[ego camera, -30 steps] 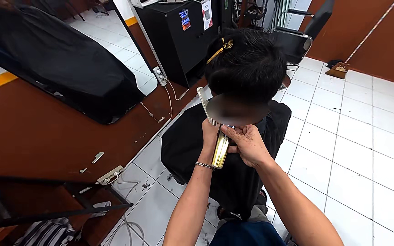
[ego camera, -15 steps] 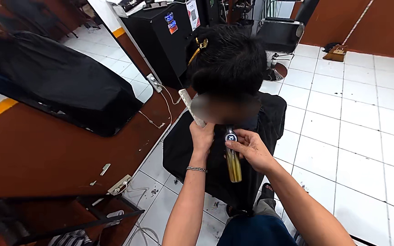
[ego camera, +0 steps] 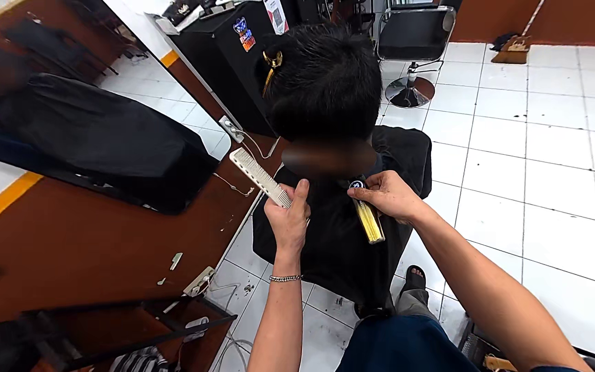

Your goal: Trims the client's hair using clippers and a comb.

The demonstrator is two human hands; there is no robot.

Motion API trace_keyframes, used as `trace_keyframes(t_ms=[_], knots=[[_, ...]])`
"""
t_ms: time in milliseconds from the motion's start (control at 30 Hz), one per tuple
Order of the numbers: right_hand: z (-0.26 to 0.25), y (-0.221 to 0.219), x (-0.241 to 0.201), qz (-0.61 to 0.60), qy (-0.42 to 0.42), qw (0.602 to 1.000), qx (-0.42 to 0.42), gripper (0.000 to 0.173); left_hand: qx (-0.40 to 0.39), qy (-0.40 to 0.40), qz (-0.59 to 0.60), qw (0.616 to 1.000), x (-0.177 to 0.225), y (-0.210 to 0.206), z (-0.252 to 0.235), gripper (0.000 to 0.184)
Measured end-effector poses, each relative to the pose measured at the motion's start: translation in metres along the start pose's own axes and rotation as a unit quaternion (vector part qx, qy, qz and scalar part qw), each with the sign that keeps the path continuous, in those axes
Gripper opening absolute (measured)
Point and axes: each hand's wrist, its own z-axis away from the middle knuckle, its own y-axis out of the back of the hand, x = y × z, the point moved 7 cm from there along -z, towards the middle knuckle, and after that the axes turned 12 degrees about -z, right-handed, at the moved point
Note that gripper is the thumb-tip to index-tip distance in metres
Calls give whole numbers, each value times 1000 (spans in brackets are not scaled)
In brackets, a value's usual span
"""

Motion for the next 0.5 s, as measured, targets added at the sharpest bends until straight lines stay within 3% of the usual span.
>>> trace_keyframes(t_ms=[300, 500], knots=[[3, -13, -18, 57, 96, 994, -2, 41, 27, 23, -40, 999, -16, 21, 18, 30], [-4, -7, 10, 19, 1, 1000, -17, 36, 13, 38, -32, 999, -19, 25, 27, 28]])
